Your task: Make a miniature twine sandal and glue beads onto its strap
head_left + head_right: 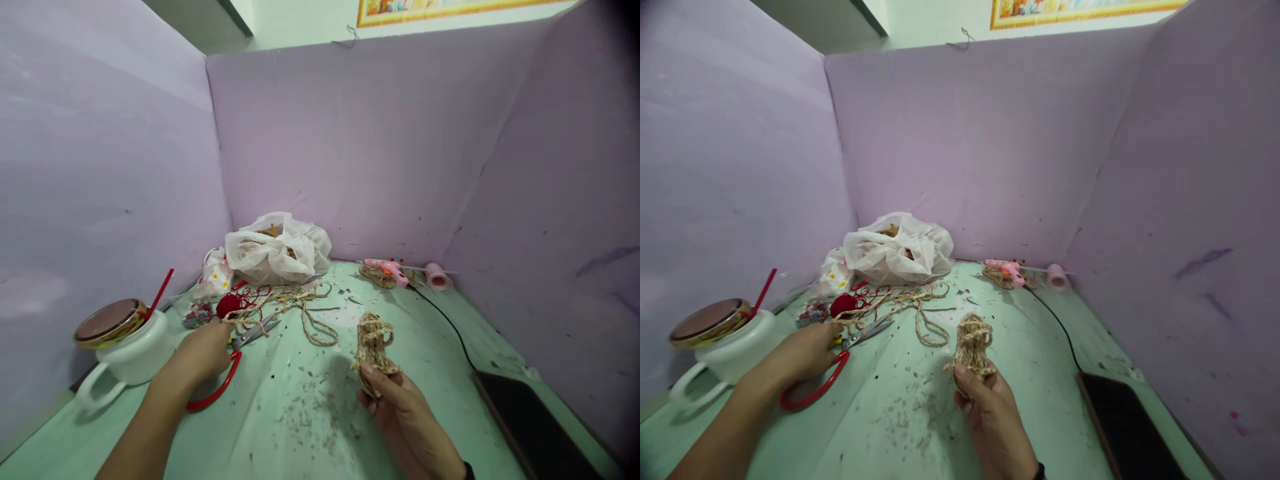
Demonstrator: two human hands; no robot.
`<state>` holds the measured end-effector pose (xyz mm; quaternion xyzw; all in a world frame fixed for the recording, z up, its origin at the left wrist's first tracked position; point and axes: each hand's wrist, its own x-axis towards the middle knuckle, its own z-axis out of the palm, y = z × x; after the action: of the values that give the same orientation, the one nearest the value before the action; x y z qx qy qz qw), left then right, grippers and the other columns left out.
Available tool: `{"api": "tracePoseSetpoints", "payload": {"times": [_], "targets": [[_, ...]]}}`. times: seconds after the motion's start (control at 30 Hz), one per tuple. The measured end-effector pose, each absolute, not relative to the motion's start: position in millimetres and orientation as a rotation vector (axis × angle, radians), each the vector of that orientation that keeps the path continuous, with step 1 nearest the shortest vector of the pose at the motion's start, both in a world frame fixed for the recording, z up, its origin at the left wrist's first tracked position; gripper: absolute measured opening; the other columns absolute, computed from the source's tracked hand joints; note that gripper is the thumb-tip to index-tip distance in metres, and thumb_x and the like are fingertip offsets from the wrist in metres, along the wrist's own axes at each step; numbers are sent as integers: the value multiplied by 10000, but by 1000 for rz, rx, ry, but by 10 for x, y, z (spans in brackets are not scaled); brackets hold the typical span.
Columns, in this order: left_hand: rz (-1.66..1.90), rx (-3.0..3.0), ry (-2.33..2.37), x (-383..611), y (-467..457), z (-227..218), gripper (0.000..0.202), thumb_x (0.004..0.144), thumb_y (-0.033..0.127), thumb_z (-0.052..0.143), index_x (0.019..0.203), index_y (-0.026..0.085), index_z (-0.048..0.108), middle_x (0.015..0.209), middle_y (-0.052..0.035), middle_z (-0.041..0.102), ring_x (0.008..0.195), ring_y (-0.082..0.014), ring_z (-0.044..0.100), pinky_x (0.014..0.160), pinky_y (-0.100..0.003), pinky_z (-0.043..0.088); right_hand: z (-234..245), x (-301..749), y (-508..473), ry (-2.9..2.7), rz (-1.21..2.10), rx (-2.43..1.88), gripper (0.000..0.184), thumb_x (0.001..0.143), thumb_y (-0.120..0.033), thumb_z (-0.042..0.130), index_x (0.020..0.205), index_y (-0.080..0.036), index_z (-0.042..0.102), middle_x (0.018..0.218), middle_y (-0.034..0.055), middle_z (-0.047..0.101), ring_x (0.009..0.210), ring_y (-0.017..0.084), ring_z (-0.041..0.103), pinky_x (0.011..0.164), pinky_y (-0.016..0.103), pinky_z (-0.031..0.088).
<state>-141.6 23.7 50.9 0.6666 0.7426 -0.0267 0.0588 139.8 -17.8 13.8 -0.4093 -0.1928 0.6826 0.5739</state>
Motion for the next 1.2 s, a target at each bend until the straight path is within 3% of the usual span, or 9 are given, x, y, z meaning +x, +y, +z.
{"api": "tracePoseSetpoints", "payload": {"times": [0.13,0.27,0.4,0.57,0.7,0.8,0.93,1.0,1.2], "targets": [[192,2032,2235,-1093,119,710,287,799,309,365,688,165,587,708,-85,626,690,-222,586,588,-297,386,141,1365,-235,-470,1646,-908,310,545,-240,811,752,-181,588,685,-45,580,623,89,500,549,200,434],[742,1622,1416,-526,-71,617,180,729,307,482,771,151,562,602,0,555,558,-132,520,526,-232,406,127,1304,-273,-493,1682,-838,273,576,-244,786,771,-179,606,696,-20,601,597,95,523,536,202,432],[836,1374,1111,-124,-226,342,307,616,222,605,900,145,519,816,-21,578,587,-90,490,500,-189,389,55,1232,-274,-535,1746,-725,299,583,-267,774,815,-189,602,690,5,631,630,140,586,567,238,450],[935,1274,1160,-12,-269,224,227,670,252,566,854,120,561,748,-42,607,660,-138,554,614,-243,442,-101,1173,-265,-682,1725,-784,352,608,-349,747,857,-171,573,776,56,666,762,226,626,672,327,469],[959,1237,1315,-39,-219,239,141,622,206,539,726,120,581,626,-5,560,580,-117,508,548,-220,399,-139,1218,-272,-979,1327,-1136,584,590,-423,729,1060,-168,493,1003,119,624,879,269,593,766,404,452],[908,1285,1413,-70,-170,197,139,600,174,503,686,118,597,570,14,519,532,-103,453,503,-213,346,-63,1308,-300,-1230,740,-1353,735,587,-390,721,1218,-213,390,1233,134,455,1060,304,485,855,465,397],[826,1386,1398,-107,-141,133,186,640,175,486,735,116,635,602,0,561,560,-119,478,519,-222,354,80,1481,-297,-1533,241,-1261,294,697,-310,643,976,-238,587,1062,79,537,1030,264,488,856,425,387],[801,1480,1351,-128,-141,134,202,661,153,475,753,130,654,651,-9,596,619,-133,514,565,-226,380,136,1571,-249,-1573,288,-1246,129,754,-296,585,859,-241,635,956,65,593,945,237,536,819,386,409],[783,1725,1243,-155,-143,169,208,728,133,472,764,176,673,792,-21,621,763,-146,565,709,-237,411,204,1627,-125,-1757,1026,-1354,186,745,-304,575,845,-228,712,857,56,693,841,235,604,769,338,446]]}}
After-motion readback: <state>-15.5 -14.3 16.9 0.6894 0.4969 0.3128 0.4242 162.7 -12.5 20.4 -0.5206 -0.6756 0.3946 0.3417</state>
